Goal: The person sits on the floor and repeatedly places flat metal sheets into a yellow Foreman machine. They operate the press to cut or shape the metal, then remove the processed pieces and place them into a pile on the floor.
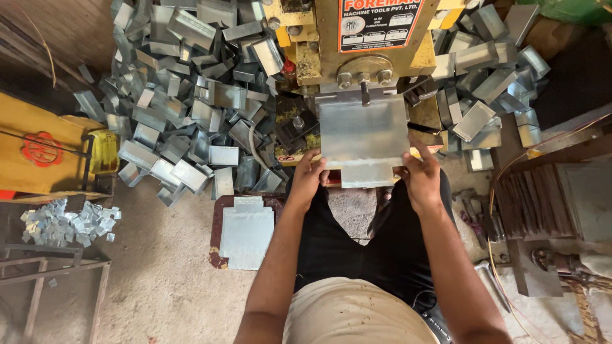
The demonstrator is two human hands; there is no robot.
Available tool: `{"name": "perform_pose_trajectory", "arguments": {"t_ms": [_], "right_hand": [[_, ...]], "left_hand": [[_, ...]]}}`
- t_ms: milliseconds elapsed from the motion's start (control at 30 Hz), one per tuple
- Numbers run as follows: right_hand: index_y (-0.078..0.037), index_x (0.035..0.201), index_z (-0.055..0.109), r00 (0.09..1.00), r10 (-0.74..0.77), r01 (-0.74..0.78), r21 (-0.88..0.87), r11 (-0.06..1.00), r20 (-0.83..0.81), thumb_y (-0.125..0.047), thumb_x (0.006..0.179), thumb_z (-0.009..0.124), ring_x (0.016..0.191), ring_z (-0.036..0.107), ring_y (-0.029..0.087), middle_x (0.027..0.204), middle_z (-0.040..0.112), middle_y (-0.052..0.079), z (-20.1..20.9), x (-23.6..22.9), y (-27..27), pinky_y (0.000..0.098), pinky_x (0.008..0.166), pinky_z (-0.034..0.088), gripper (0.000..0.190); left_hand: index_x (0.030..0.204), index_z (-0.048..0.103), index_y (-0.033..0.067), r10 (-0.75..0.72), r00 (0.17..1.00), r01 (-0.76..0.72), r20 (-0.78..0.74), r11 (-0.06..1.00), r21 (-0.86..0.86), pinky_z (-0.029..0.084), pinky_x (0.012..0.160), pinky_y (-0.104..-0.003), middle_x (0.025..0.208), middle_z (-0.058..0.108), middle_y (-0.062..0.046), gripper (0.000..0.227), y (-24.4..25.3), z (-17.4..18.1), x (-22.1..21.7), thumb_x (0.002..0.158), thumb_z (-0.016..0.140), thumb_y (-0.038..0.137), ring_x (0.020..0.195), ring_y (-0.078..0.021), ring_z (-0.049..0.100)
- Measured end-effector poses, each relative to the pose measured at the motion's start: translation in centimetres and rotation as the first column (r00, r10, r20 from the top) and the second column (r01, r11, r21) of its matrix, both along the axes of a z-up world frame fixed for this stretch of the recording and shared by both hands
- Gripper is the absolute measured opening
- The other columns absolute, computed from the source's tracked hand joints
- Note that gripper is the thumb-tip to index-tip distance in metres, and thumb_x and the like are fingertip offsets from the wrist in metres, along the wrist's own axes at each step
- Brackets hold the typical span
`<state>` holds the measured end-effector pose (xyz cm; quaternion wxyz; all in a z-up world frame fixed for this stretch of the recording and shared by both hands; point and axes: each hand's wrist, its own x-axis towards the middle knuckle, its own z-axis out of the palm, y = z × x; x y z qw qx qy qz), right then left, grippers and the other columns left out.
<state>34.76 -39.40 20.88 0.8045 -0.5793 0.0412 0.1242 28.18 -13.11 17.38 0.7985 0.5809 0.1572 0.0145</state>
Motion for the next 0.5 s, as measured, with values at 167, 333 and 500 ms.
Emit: {"name": "perform_pose_trajectory", "arguments": {"t_ms": [167, 333, 500], "right_hand": [[-0.005, 0.147, 0.054, 0.998, -0.043, 0.041, -0.051, 0.998, -0.038, -0.009, 0.1, 0.059, 0.093, 0.066, 0.014, 0.121, 0.069, 0.005, 0.2, 0.9, 0.3, 0.0296, 0.075, 0.057, 0.048], [-0.002, 0.144, 0.059, 0.995, -0.073, 0.072, -0.016, 0.997, -0.074, -0.02, 0.105, 0.054, 0.103, 0.069, 0.017, 0.124, 0.069, 0.008, -0.5, 1.8, -0.4, 0.0349, 0.086, 0.059, 0.042], [-0.005, 0.145, 0.059, 0.997, -0.053, 0.056, 0.062, 0.996, -0.062, -0.038, 0.109, 0.044, 0.106, 0.067, 0.021, 0.124, 0.068, 0.013, -1.1, 2.4, -1.0, 0.0398, 0.094, 0.054, 0.051]], "left_hand": [[0.133, 0.055, -0.0003, 0.003, 0.999, -0.005, -0.038, 0.997, -0.071, 0.049, 0.061, -0.029, 0.073, 0.057, -0.003, 0.039, -0.1, 0.1, 0.1, 0.104, 0.058, 0.026, 0.061, -0.0121, 0.054], [0.131, 0.056, 0.0043, -0.003, 0.998, -0.009, -0.062, 0.983, -0.185, 0.05, 0.065, -0.03, 0.086, 0.06, -0.005, 0.043, -0.1, 1.6, 0.0, 0.109, 0.049, 0.04, 0.068, -0.013, 0.058], [0.126, 0.056, 0.0061, -0.029, 0.999, 0.019, -0.038, 0.967, -0.253, 0.05, 0.065, -0.031, 0.091, 0.064, -0.004, 0.047, -0.1, 1.7, 0.4, 0.105, 0.045, 0.047, 0.065, -0.0137, 0.058]]}}
